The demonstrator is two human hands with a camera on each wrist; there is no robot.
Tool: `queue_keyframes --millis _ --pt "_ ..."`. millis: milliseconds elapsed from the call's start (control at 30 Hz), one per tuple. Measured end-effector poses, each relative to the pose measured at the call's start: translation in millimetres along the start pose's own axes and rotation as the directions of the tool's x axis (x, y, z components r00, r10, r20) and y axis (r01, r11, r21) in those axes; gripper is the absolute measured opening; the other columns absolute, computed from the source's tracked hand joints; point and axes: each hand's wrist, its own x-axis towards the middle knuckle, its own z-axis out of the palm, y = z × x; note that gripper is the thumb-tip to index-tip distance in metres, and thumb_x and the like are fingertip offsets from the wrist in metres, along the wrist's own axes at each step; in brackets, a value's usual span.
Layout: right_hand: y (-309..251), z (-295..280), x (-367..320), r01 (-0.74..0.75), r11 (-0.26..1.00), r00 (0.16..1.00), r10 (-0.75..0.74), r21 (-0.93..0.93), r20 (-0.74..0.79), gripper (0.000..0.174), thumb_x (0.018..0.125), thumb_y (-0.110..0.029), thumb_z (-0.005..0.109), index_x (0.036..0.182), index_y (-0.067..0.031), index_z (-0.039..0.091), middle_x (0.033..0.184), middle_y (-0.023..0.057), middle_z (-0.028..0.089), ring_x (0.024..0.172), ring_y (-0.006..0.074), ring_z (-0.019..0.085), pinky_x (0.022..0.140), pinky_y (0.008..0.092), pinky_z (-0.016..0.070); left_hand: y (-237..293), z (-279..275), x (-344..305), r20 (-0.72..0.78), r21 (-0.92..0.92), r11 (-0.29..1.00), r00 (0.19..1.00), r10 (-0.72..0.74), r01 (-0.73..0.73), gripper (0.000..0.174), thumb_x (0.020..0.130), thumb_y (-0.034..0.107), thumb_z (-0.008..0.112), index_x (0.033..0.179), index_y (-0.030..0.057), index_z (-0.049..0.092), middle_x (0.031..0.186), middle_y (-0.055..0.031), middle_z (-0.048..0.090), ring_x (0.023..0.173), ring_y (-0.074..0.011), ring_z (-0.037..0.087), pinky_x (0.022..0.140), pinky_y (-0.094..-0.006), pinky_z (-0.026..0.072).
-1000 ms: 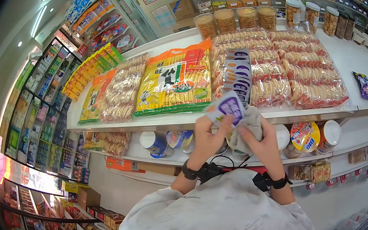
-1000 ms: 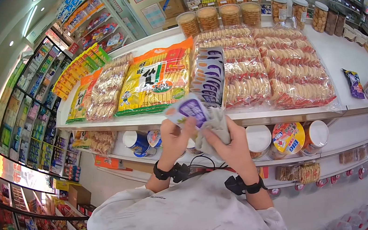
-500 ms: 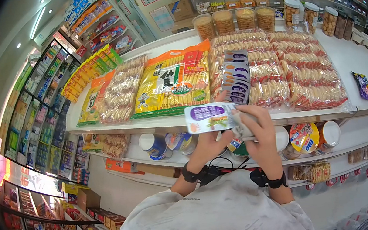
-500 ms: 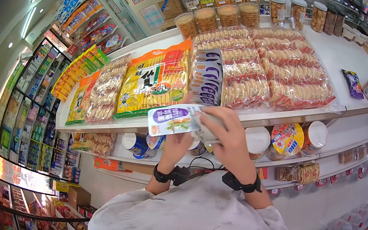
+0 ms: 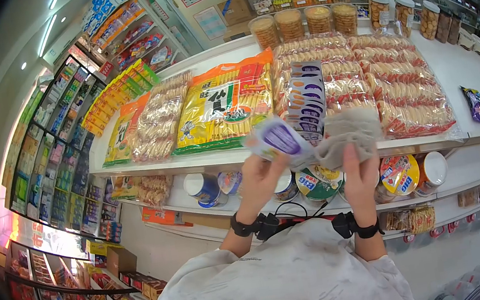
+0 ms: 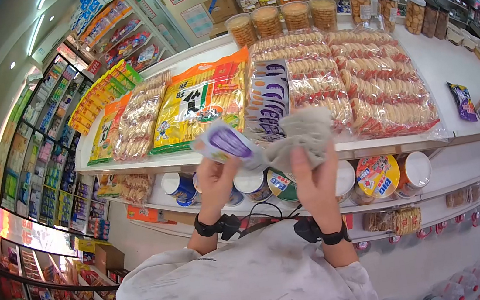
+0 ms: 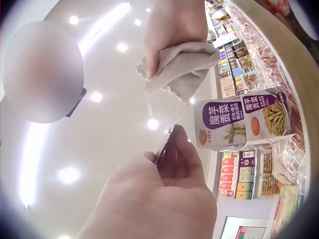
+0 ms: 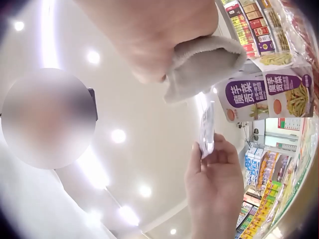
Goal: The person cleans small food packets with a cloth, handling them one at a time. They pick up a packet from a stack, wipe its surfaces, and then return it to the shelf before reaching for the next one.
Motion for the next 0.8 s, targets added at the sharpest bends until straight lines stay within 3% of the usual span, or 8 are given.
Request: queue_keyframes --millis 33,133,167,267,467,567,667,800 --pt "-2 3 -2 -0.011 0.991 0.998 0.018 -0.136 0.053 0.036 0.094 -0.008 0.061 0.127 0.0026 0.050 0.108 0.0087 0.063 0.095 0.0140 0.061 0.085 0.0281 0.0487 -2 1 0 0.116 0.095 0.992 0.990 0.077 -0.088 0.021 0.083 0.002 0.074 0.103 0.0015 0.067 0.108 -0.0100 0.064 0.096 -0.0202 0.062 0.088 -0.0325 0.0469" --pt "3 9 -7 -0.082 0.992 0.964 0.103 -0.096 0.246 0.033 0.093 -0.008 0.062 0.123 0.0018 0.054 0.102 0.0065 0.065 0.089 0.0129 0.060 0.082 0.0269 0.0476 -1 12 10 0.196 0.142 0.934 0.934 0.297 -0.327 0.030 0.074 0.000 0.078 0.102 0.0024 0.070 0.115 -0.0135 0.059 0.103 -0.0294 0.059 0.092 -0.0369 0.0460" --pt "11 9 -5 0.007 0.995 0.972 0.016 -0.097 0.233 0.030 0.091 -0.004 0.061 0.119 0.0021 0.057 0.098 0.0052 0.065 0.087 0.0117 0.059 0.080 0.0265 0.0473 -4 9 11 0.209 0.160 0.929 0.931 0.300 -0.335 0.030 0.075 0.000 0.079 0.103 -0.0017 0.069 0.117 -0.0121 0.057 0.109 -0.0267 0.056 0.094 -0.0368 0.0449" --pt "2 5 -2 -0.114 0.979 0.940 0.162 -0.171 0.299 0.032 0.087 0.000 0.062 0.119 0.0032 0.056 0.096 0.0074 0.067 0.085 0.0121 0.060 0.078 0.0266 0.0479 4 18 7 -0.050 -0.069 0.995 0.996 0.070 -0.074 0.029 0.078 0.003 0.079 0.104 -0.0042 0.068 0.117 -0.0108 0.057 0.109 -0.0240 0.056 0.095 -0.0361 0.0440" --pt "2 9 -4 0.129 0.920 0.962 -0.025 -0.371 0.271 0.026 0.079 0.002 0.065 0.104 0.0027 0.061 0.081 0.0138 0.065 0.071 0.0223 0.064 0.068 0.0291 0.0484 -1 7 1 -0.002 -0.190 0.981 0.999 -0.038 0.037 0.033 0.082 0.010 0.078 0.109 -0.0049 0.067 0.118 -0.0114 0.060 0.109 -0.0218 0.057 0.095 -0.0344 0.0438" --pt "1 3 -4 0.186 0.893 0.964 -0.084 -0.411 0.253 0.020 0.076 0.001 0.066 0.095 0.0020 0.061 0.075 0.0131 0.062 0.064 0.0280 0.061 0.062 0.0308 0.0464 -4 2 -2 0.120 -0.207 0.974 0.990 -0.067 0.091 0.037 0.080 0.010 0.080 0.111 -0.0040 0.066 0.114 -0.0115 0.066 0.105 -0.0195 0.061 0.092 -0.0336 0.0455" --pt "-8 0 -4 0.219 0.870 0.967 -0.132 -0.442 0.219 0.018 0.074 0.001 0.066 0.092 0.0016 0.061 0.072 0.0126 0.059 0.061 0.0288 0.057 0.060 0.0315 0.0445 -3 2 4 0.234 0.031 0.998 0.971 0.043 -0.052 0.034 0.078 0.010 0.081 0.108 -0.0015 0.069 0.109 -0.0109 0.070 0.100 -0.0205 0.065 0.089 -0.0333 0.0479" --pt "-5 -3 -6 0.235 0.883 0.962 -0.151 -0.407 0.228 0.019 0.074 0.001 0.068 0.092 0.0019 0.060 0.071 0.0118 0.059 0.061 0.0274 0.058 0.060 0.0313 0.0449 1 4 5 0.204 0.104 0.983 0.970 0.130 -0.153 0.029 0.074 0.009 0.082 0.101 0.0027 0.073 0.106 -0.0116 0.072 0.097 -0.0242 0.068 0.085 -0.0341 0.0499"
